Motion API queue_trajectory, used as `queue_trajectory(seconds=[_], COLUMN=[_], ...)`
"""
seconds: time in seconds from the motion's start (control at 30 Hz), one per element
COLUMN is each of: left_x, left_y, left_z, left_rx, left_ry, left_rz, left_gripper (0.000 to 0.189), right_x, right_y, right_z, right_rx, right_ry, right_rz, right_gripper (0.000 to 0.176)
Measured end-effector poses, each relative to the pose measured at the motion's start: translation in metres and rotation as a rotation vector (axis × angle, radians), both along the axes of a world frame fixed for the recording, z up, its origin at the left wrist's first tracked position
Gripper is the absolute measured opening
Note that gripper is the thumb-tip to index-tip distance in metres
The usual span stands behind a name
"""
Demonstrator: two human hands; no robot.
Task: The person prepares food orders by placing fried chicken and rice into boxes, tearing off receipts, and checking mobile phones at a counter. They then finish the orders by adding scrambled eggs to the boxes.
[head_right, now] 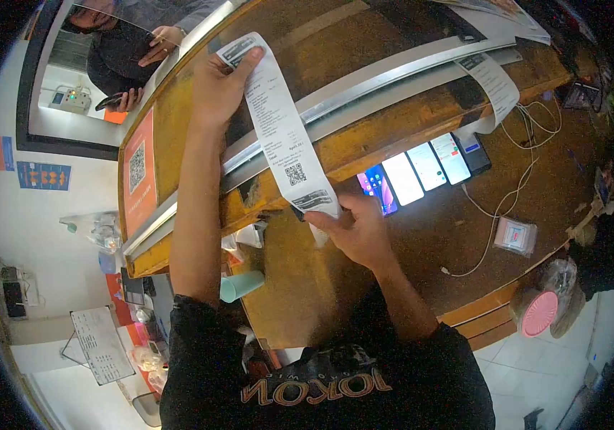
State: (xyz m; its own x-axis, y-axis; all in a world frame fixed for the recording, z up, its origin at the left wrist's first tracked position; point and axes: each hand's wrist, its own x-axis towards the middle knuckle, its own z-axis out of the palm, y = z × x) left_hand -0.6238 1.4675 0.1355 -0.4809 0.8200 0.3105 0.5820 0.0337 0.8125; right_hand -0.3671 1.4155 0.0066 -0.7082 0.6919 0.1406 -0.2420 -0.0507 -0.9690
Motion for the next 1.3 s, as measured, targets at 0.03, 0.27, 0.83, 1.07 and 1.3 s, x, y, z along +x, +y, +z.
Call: queue_trajectory(seconds=[0.03, 0.27, 0.83, 1.07, 1.3], left_x=[-0.001, 0.002, 0.007, 0.040, 0.044], left_y=[0.001, -0.004, -0.014, -0.042, -0.040], left_z=[0.001, 0.010, 0.006, 0.018, 0.024], left_rx=[-0.003, -0.150, -0.115, 0.092, 0.228], left_ry=[-0.001, 0.279, 0.279, -0.335, -0.326], left_rz=[0.002, 0.136, 0.063, -0.060, -0.093], left_gripper=[0.021, 0.029, 0.033, 0.024, 0.024], right_x=[-0.002, -0.010, 0.034, 0.051, 0.049], right_y=[0.002, 0.000, -0.015, -0.016, -0.006], right_z=[0.001, 0.009, -0.022, 0.013, 0.019], right_rx=[-0.003, 0.093, -0.005, -0.039, -0.030], right_ry=[-0.001, -0.028, -0.272, -0.112, -0.148], right_rz=[0.002, -0.091, -0.167, -0.087, -0.084], right_gripper=[0.024, 0.020, 0.021, 0.017, 0.020])
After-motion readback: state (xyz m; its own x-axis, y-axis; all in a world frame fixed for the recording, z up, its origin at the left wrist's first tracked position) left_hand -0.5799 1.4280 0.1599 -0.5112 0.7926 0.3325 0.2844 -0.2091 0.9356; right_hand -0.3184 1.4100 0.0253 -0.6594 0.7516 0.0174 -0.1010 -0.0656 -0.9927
